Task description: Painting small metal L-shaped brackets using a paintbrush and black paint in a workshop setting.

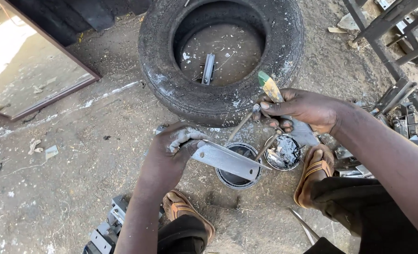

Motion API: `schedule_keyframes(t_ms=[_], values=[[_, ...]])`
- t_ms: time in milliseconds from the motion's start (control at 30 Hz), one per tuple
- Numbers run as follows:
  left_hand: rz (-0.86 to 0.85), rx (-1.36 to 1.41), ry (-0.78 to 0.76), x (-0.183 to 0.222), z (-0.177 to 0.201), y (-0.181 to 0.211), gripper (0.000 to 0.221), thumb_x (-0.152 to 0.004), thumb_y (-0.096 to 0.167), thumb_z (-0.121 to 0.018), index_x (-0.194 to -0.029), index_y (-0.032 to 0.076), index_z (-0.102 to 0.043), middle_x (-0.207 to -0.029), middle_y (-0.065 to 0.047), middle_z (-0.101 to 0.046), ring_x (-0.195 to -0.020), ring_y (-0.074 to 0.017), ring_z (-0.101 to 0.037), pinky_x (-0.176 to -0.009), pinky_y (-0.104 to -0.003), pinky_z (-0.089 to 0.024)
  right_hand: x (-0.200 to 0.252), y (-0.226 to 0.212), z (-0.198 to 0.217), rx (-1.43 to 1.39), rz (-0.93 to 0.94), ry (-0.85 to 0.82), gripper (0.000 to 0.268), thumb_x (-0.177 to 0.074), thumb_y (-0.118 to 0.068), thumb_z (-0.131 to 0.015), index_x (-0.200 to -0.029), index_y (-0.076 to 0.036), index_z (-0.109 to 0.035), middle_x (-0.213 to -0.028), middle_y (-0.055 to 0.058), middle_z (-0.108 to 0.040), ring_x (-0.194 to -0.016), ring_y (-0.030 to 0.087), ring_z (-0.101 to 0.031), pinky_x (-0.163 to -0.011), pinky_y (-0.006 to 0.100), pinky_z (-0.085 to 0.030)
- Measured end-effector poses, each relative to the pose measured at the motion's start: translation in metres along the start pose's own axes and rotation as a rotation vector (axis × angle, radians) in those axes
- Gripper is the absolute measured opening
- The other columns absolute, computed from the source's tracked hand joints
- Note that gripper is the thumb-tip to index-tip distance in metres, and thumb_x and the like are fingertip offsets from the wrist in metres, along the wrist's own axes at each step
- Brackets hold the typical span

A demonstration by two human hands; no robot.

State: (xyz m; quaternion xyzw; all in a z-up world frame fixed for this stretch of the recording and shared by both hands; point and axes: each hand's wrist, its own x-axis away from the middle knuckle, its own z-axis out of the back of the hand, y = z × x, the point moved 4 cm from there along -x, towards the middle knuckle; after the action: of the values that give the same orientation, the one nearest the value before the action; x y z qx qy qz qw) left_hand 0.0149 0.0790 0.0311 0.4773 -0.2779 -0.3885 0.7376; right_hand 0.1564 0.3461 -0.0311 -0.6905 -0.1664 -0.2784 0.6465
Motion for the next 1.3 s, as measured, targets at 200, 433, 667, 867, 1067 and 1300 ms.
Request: schedule_keyframes(t_ms=[200,433,667,867,1067,1300], values=[[0.035,0.027,0.063,0.013,0.005,0.003,0.017,-0.091,0.004,-0.067,-0.105,0.005,-0.076,-0.103,-0.015,-0.074,-0.101,-0.0322,-0.071,-0.093,-0.047,-0.054,0.001,-0.009,-0.018,-0.165,0.118,-0.090,0.026,-0.099,-0.023,-0.067,-0.092,0.001,-0.062,-0.065,0.009,-0.055,-0.054,0.014,-0.054,-0.045,0.026,-0.046],[0.313,-0.067,0.057,0.013,-0.002,0.000,0.039,-0.091,0.017,-0.068,-0.130,0.014,-0.065,-0.140,-0.008,-0.060,-0.133,-0.0258,-0.054,-0.112,-0.047,-0.040,-0.020,0.025,-0.018,-0.187,0.039,-0.052,0.030,-0.096,-0.020,-0.069,-0.108,0.007,-0.063,-0.077,0.011,-0.056,-0.065,0.020,-0.062,-0.046,0.028,-0.050],[0.462,-0.130,0.068,0.014,-0.002,-0.003,0.053,-0.092,0.030,-0.067,-0.143,0.017,-0.059,-0.156,-0.004,-0.054,-0.147,-0.0213,-0.046,-0.120,-0.044,-0.032,-0.040,0.041,0.001,-0.416,-0.030,-0.260,0.016,-0.094,-0.002,-0.066,-0.108,0.005,-0.064,-0.086,0.019,-0.073,-0.051,0.013,-0.062,-0.042,0.023,-0.053],[0.224,-0.163,0.104,0.009,-0.007,-0.007,0.043,-0.091,0.024,-0.068,-0.131,0.009,-0.068,-0.146,-0.007,-0.063,-0.140,-0.0239,-0.055,-0.115,-0.042,-0.039,-0.035,0.033,-0.007,-0.391,0.074,-0.476,0.015,-0.098,-0.008,-0.062,-0.103,0.006,-0.066,-0.080,0.015,-0.066,-0.055,0.012,-0.057,-0.044,0.023,-0.049],[0.336,-0.084,0.118,0.006,-0.008,-0.001,0.050,-0.090,0.028,-0.070,-0.136,0.011,-0.064,-0.158,-0.010,-0.051,-0.148,-0.0242,-0.044,-0.118,-0.042,-0.032,-0.036,0.037,-0.021,-0.512,0.028,-0.507,0.011,-0.100,-0.007,-0.059,-0.104,0.003,-0.062,-0.076,0.015,-0.057,-0.055,0.011,-0.051,-0.044,0.021,-0.045],[0.484,-0.073,0.109,0.004,-0.005,0.002,0.053,-0.090,0.013,-0.067,-0.142,0.013,-0.056,-0.158,-0.011,-0.050,-0.084,-0.0173,-0.058,-0.073,-0.035,-0.049,0.015,-0.030,-0.089,0.203,-0.146,-0.068,0.051,-0.092,-0.034,-0.057,-0.137,-0.010,-0.056,-0.117,0.008,-0.056,-0.105,0.027,-0.055,-0.091,0.047,-0.041]])
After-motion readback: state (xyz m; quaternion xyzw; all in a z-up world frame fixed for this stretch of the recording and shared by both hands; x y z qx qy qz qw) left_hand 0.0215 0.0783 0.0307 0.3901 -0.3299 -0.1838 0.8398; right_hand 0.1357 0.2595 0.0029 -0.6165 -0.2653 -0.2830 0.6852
